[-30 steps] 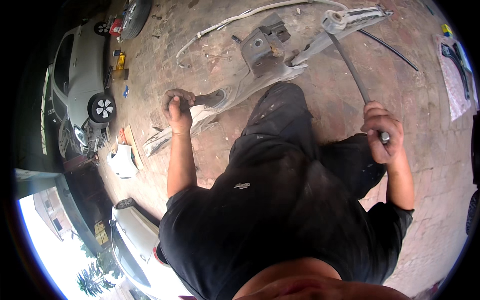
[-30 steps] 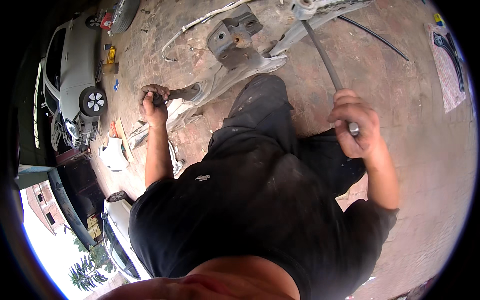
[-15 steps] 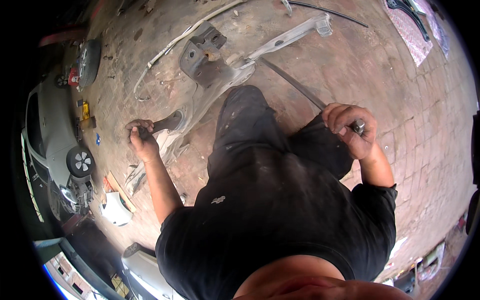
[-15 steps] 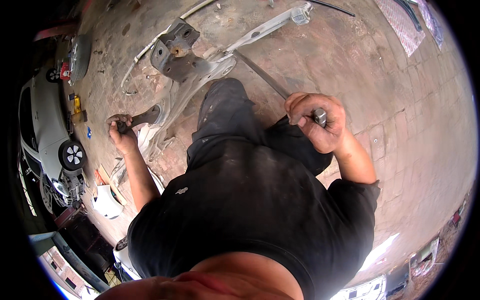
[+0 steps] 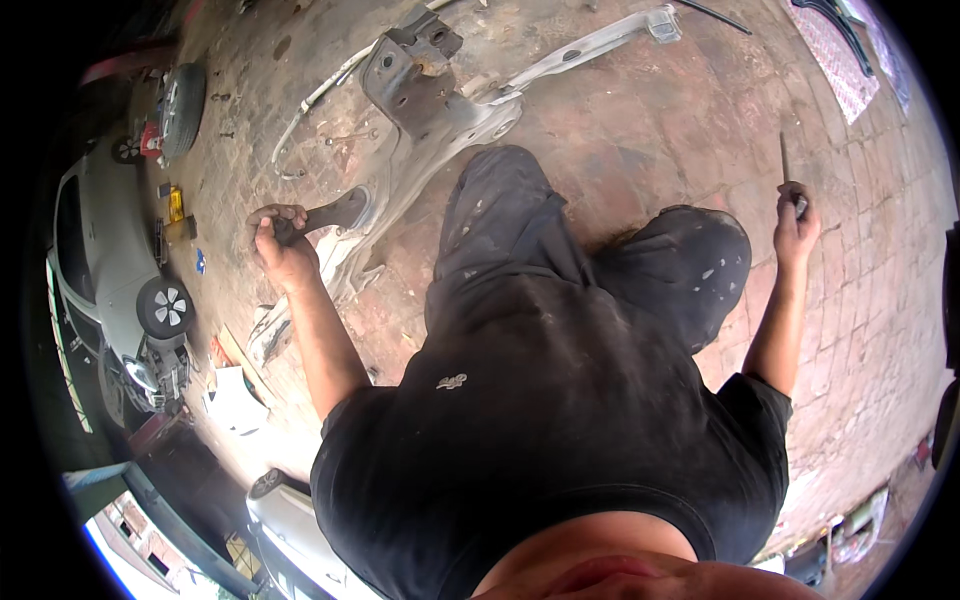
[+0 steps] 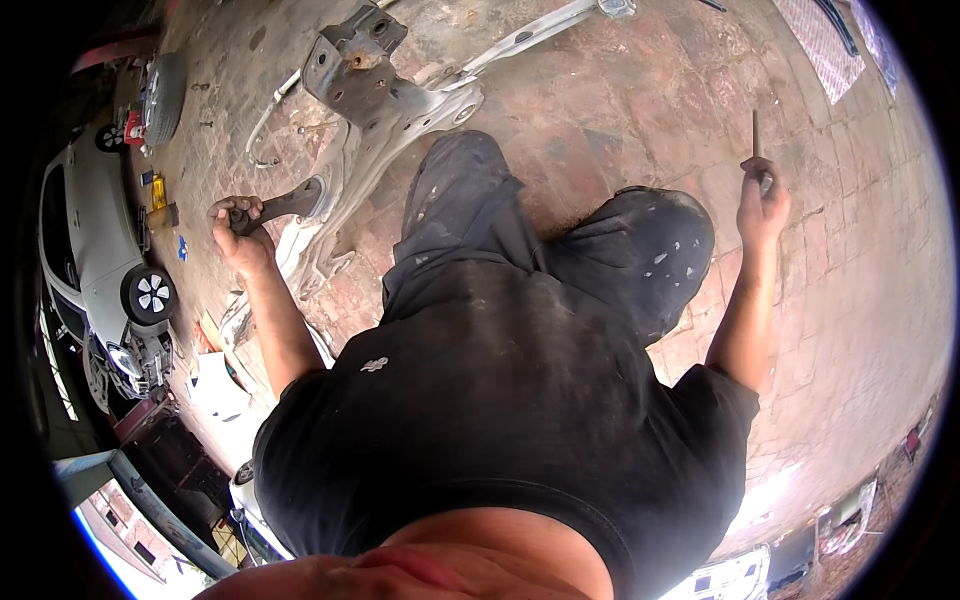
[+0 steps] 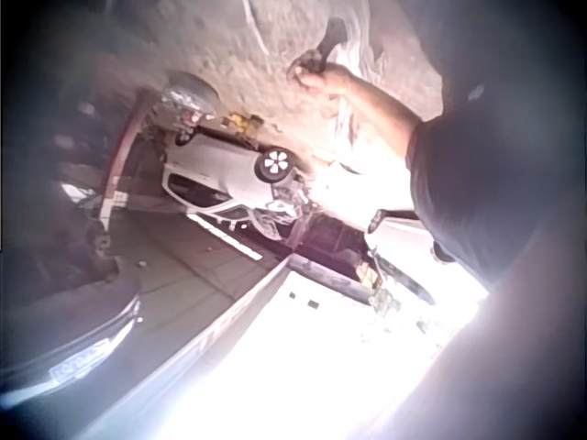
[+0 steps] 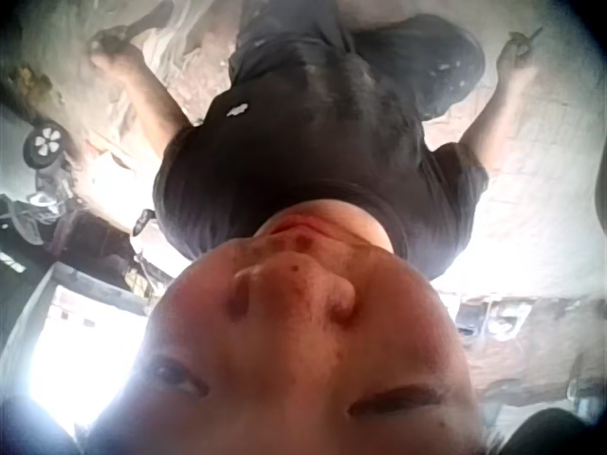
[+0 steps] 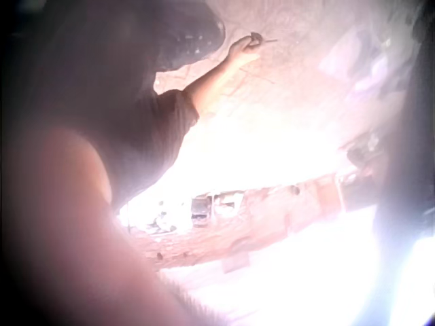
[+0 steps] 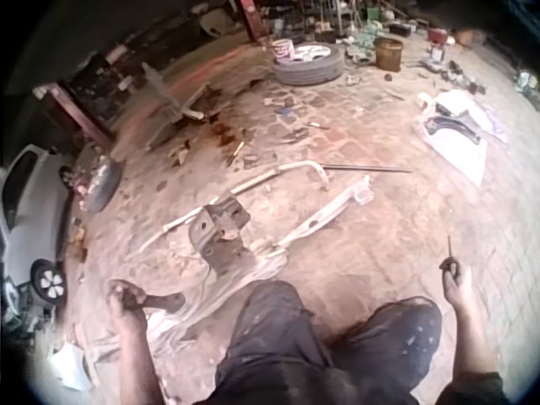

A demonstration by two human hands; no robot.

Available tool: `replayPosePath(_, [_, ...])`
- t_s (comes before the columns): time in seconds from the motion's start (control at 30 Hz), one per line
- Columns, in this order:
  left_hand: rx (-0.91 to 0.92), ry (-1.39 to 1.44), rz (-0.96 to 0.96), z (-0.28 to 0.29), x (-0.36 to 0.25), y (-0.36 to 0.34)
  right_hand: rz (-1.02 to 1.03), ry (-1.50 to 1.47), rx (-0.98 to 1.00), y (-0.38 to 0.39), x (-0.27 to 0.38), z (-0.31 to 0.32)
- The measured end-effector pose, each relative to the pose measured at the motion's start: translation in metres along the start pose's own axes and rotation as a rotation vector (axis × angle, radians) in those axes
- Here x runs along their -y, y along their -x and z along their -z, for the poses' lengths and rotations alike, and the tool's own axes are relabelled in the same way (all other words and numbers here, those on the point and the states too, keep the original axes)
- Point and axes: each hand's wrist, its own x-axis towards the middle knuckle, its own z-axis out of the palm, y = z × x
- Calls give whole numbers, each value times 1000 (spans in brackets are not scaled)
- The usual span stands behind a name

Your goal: The person is kneeling on the floor and working on a car subframe. They use a wrench and a power drill to remove bolts and separate components of the subframe. The person then places the separated parts on the floor.

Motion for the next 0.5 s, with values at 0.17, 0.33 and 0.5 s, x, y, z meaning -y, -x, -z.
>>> replayPosePath(0.17, [-4, -5, -13, -7, 1, 4, -292, 263, 498, 46, -121, -62])
replayPosePath(0.33, [-20, 17, 3, -1, 1, 11, -212, 161, 731, -26, -70, -109])
replayPosePath(0.5, [-37, -8, -24, -8, -10, 18, -924, -683, 370, -176, 39, -158])
